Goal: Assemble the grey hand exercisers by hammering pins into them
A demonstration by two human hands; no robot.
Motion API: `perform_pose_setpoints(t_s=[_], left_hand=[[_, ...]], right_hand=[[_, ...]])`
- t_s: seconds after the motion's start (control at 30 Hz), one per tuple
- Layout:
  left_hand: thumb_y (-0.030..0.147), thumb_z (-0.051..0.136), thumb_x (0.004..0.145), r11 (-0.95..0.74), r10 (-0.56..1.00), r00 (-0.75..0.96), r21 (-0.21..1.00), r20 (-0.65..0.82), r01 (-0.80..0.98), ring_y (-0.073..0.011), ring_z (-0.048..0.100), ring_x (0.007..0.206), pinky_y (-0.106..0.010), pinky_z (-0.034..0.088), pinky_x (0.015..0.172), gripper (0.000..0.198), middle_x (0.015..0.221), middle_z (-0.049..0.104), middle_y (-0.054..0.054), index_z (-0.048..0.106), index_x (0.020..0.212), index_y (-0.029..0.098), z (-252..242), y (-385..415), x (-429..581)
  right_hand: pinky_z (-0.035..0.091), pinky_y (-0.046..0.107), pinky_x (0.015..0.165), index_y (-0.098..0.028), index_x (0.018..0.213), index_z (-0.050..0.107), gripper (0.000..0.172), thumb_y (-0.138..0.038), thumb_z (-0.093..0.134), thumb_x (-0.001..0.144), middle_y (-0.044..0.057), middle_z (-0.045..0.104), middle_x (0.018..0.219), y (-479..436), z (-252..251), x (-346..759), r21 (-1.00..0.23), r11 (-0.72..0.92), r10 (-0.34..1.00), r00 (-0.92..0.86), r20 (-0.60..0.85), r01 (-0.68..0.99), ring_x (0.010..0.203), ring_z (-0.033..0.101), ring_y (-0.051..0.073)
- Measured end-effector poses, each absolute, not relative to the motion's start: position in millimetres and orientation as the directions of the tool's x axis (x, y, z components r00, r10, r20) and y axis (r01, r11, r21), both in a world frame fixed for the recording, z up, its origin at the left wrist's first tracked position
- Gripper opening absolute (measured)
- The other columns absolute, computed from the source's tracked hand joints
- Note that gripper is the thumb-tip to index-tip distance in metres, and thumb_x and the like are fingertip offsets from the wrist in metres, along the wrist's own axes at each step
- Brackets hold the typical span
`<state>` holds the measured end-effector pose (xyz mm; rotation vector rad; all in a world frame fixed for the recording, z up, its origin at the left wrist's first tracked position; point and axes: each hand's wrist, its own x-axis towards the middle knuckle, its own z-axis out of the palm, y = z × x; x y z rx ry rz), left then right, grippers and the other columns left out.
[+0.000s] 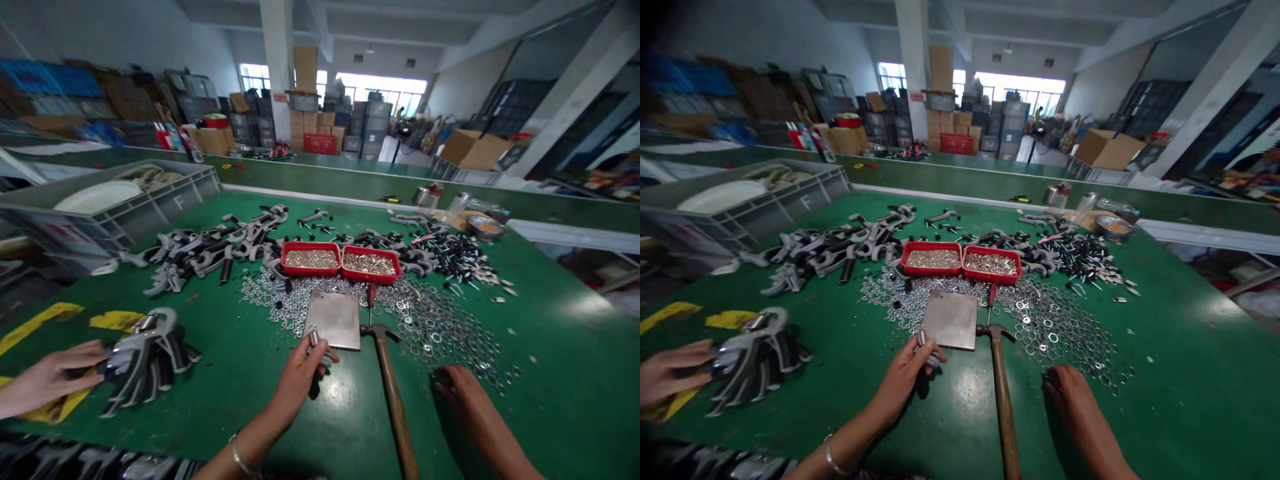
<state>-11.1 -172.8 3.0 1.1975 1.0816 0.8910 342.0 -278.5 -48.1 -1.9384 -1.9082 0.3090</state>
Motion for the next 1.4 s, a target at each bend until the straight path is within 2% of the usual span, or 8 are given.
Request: perform_pose_setpoints(t_s=[0.3, 0.4, 0.57, 0.8, 0.93, 1.03, 1.17, 1.4], left_hand=[[0.058, 0.05, 0.09, 0.164, 0.918, 0.352, 0.983, -0.183, 0.083, -0.0194, 0.06, 0.079, -0.027, 0.047, 0.073, 0.042, 0.092, 0.068, -0.007, 0.063, 0.091, 0.018, 5, -180, -4], [0.055, 0.048, 0.092, 0.095, 0.942, 0.313, 0.992, -0.118, 0.087, -0.021, 0.06, 0.085, -0.029, 0.046, 0.079, 0.039, 0.093, 0.067, -0.007, 0.062, 0.093, 0.019, 6, -186, -1], [0.044, 0.044, 0.097, -0.02, 0.965, 0.26, 0.997, 0.0, 0.073, -0.0205, 0.056, 0.091, -0.029, 0.042, 0.086, 0.029, 0.095, 0.061, -0.006, 0.059, 0.1, 0.019, 17, -196, 5], [0.044, 0.051, 0.094, -0.024, 0.977, 0.213, 0.998, 0.011, 0.062, -0.0232, 0.056, 0.1, -0.03, 0.04, 0.093, 0.029, 0.102, 0.062, -0.009, 0.061, 0.103, 0.019, 15, -195, 5], [0.046, 0.051, 0.094, 0.015, 0.985, 0.17, 0.997, -0.027, 0.075, -0.0232, 0.056, 0.097, -0.03, 0.041, 0.09, 0.03, 0.1, 0.063, -0.008, 0.06, 0.103, 0.019, 12, -193, 6], [0.047, 0.046, 0.096, 0.05, 0.968, 0.244, 0.998, -0.057, 0.036, -0.0213, 0.057, 0.093, -0.028, 0.043, 0.086, 0.031, 0.096, 0.063, -0.006, 0.057, 0.104, 0.019, 21, -191, 6], [0.049, 0.051, 0.093, 0.088, 0.939, 0.334, 0.996, -0.082, -0.005, -0.0224, 0.058, 0.102, -0.028, 0.042, 0.093, 0.035, 0.108, 0.066, -0.007, 0.059, 0.108, 0.019, 26, -185, 3], [0.06, 0.058, 0.085, 0.128, 0.945, 0.301, 0.992, -0.127, 0.016, -0.0238, 0.06, 0.096, -0.029, 0.044, 0.089, 0.041, 0.095, 0.068, -0.005, 0.066, 0.094, 0.021, 5, -158, 15]], right_hand=[[0.048, 0.039, 0.072, -0.022, 0.083, 0.062, 0.024, -0.028, 0.042, 0.094, 0.01, 0.061, 0.088, -269, -26, 338, -0.279, 0.01, 1.0, -0.002, 0.029, 0.96, 0.08, 0.058, 0.025], [0.049, 0.042, 0.076, -0.022, 0.083, 0.062, 0.022, -0.035, 0.047, 0.093, 0.009, 0.062, 0.087, -261, -15, 316, -0.479, 0.036, 0.997, 0.004, 0.083, 0.877, 0.081, 0.058, 0.026], [0.053, 0.036, 0.081, -0.024, 0.118, 0.058, 0.033, -0.045, 0.054, 0.093, 0.006, 0.068, 0.102, -249, 13, 216, -0.975, -0.18, 0.984, 0.032, -0.177, 0.132, 0.089, 0.066, 0.021], [0.051, 0.021, 0.055, -0.016, 0.094, 0.068, 0.031, -0.044, 0.073, 0.082, 0.002, 0.065, 0.079, -228, 14, 142, -0.792, -0.37, 0.926, -0.124, -0.357, -0.486, 0.062, 0.059, 0.01], [0.054, 0.026, 0.061, -0.018, 0.094, 0.068, 0.029, -0.043, 0.074, 0.082, 0.001, 0.067, 0.075, -230, 10, 146, -0.896, -0.296, 0.952, -0.03, -0.304, -0.332, 0.063, 0.063, 0.014], [0.056, 0.035, 0.077, -0.023, 0.105, 0.069, 0.023, -0.037, 0.068, 0.087, 0.006, 0.071, 0.092, -233, 7, 152, -0.994, -0.006, 0.997, 0.08, 0.003, 0.11, 0.083, 0.069, 0.022], [0.054, 0.037, 0.087, -0.032, 0.126, 0.062, 0.034, -0.023, 0.058, 0.093, 0.008, 0.069, 0.108, -233, 1, 157, -0.733, 0.404, 0.897, -0.077, 0.436, 0.547, 0.1, 0.065, 0.023], [0.055, 0.031, 0.077, -0.03, 0.131, 0.056, 0.036, -0.036, 0.052, 0.096, 0.006, 0.07, 0.102, -200, 8, 225, -0.504, 0.364, 0.932, -0.304, 0.2, 0.784, 0.09, 0.066, 0.021]])
